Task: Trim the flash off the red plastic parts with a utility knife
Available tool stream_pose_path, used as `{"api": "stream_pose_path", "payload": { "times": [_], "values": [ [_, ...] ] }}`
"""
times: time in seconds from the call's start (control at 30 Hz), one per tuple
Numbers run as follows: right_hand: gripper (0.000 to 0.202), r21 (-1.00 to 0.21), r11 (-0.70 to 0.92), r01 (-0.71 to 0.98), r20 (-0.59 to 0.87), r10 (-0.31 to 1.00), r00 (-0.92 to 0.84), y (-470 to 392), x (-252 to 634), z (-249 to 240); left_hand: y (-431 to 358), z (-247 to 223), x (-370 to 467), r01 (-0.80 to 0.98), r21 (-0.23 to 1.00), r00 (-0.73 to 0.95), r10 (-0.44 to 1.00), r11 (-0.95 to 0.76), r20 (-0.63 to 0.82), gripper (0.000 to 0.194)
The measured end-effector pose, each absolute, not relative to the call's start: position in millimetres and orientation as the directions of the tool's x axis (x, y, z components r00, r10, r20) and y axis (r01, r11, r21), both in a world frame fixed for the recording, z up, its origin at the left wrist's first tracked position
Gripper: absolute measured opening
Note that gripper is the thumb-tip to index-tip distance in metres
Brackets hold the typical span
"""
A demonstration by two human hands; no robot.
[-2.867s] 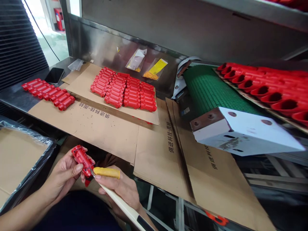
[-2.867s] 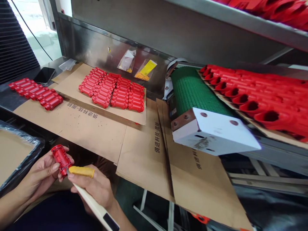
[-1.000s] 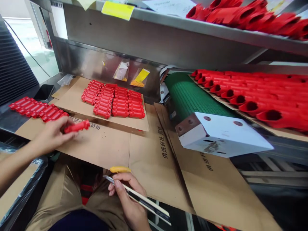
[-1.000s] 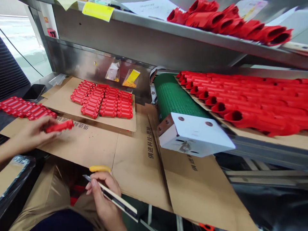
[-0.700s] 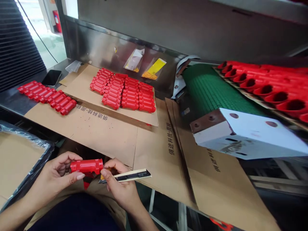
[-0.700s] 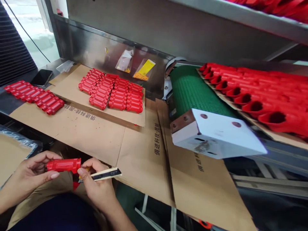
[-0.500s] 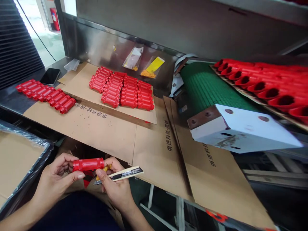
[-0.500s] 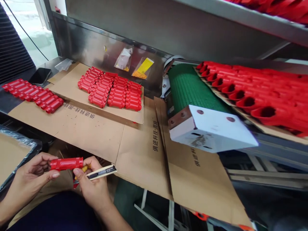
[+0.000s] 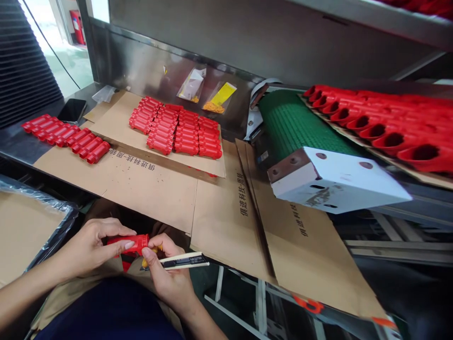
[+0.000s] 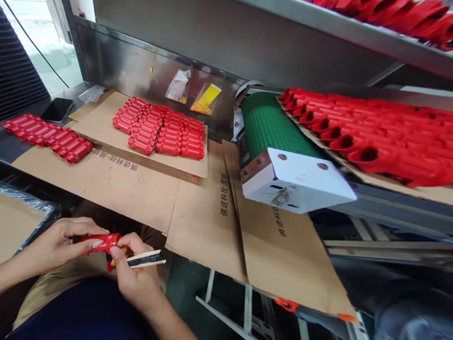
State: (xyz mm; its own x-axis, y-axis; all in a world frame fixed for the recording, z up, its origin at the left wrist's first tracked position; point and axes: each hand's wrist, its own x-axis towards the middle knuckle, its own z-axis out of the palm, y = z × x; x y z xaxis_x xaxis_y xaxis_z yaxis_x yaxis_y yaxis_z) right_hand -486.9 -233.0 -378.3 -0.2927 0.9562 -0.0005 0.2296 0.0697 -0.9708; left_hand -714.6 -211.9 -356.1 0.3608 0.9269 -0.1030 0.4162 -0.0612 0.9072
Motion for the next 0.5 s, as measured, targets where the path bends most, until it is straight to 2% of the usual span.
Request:
{"api": "stream_pose_path", "payload": {
  "times": [0.1,0.37,0.5],
  "values": [
    [0.026,-0.967,0.073,0.244,0.001,0.959,-0.283,-234,-485,-378,-208,-354,-717,0.404,0.914,0.395,0.909,-0.043,-0.132,0.028],
    [0.033,-0.983,0.000,0.184,-0.045,0.971,-0.236,-237,-481,-389,-213,-350,-718,0.293,0.953,0.417,0.908,-0.082,-0.051,0.035],
    [0.038,-0.992,-0.048,0.121,-0.071,0.979,-0.189,-240,-481,-398,-227,-358,-726,0.268,0.963,0.326,0.941,-0.001,-0.090,0.035]
  ]
}}
